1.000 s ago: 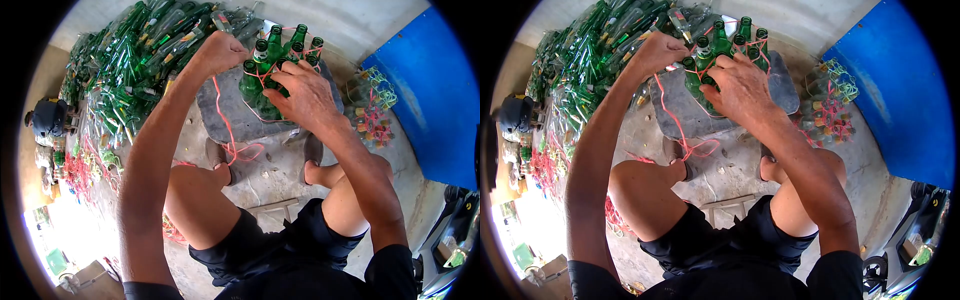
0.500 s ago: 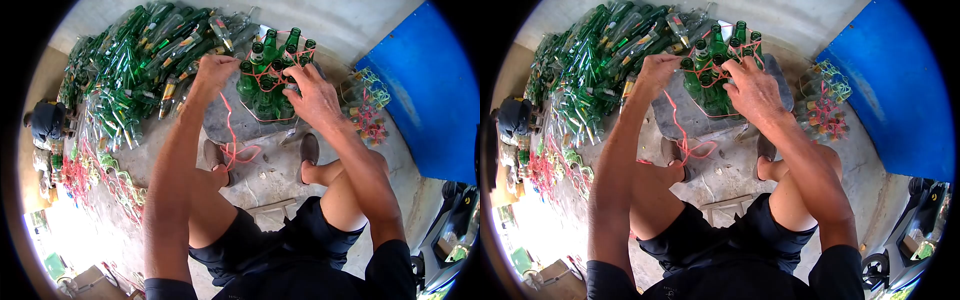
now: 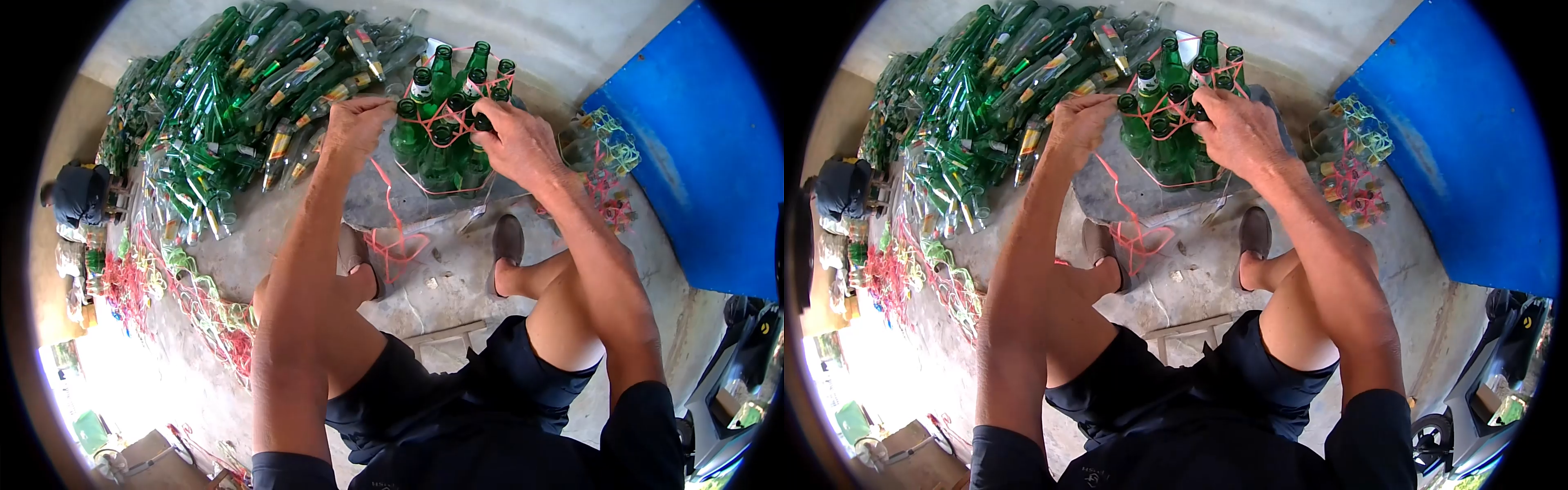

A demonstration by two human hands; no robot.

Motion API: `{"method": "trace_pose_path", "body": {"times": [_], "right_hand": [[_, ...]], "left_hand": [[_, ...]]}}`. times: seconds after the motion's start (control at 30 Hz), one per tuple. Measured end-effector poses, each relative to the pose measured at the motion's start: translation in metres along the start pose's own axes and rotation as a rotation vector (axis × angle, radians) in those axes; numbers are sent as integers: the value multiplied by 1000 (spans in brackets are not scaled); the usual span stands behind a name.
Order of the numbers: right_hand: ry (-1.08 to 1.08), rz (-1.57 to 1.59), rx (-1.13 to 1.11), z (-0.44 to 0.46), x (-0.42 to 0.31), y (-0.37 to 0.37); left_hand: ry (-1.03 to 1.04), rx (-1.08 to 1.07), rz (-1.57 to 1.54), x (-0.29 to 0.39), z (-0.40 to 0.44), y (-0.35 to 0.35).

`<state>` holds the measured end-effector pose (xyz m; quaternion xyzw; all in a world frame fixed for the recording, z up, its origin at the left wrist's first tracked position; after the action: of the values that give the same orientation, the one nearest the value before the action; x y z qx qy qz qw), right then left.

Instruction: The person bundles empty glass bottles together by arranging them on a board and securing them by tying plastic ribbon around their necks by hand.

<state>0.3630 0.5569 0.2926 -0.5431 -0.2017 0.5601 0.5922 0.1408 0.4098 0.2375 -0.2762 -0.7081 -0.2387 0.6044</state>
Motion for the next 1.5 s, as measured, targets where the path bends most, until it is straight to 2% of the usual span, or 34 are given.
{"method": "trace_pose_path", "body": {"times": [0.23, 0.43, 0.67, 0.87, 0.97, 1.07, 1.1, 1.2, 1.3, 1.4, 1.43, 1.5], "right_hand": [[-65, 7, -38, 8, 15, -5], [-90, 13, -134, 19, 36, -17], [-201, 17, -107, 36, 49, -12], [-105, -31, -138, 34, 44, -16], [-136, -15, -98, 32, 49, -12], [31, -99, -173, 27, 40, -24], [-24, -70, -129, 29, 38, -25], [-221, 5, -1, 33, 30, -25], [-464, 36, 118, 47, 9, -11], [-508, -50, 63, 50, -3, 3], [-522, -80, 45, 52, -9, 4], [-447, -11, -161, 62, -17, 8]], "left_hand": [[55, 109, 103, 1, -30, 9], [118, 154, 8, -16, -60, 30], [126, 238, -70, -18, -82, 52], [124, 205, 6, -15, -74, 47], [140, 142, 82, -11, -67, 42], [161, 59, 168, -7, -56, 33], [165, 32, 196, -2, -54, 32], [-16, -35, 192, 5, -48, 28], [-30, -99, 255, 17, -45, 26], [-134, -140, 333, 21, -38, 23], [-99, -147, 375, 21, -35, 22], [-27, -158, 457, 20, -31, 20]]}}
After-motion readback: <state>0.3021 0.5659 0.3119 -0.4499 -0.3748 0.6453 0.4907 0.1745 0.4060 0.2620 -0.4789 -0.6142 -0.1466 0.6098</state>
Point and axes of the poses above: each hand's wrist, its own z-axis towards the middle knuckle, its own y-axis out of the palm, x = y × z, the point moved 3 cm from there along z, towards the middle knuckle, and after that the axes turned 3 degrees about x, right-handed, at the moved point
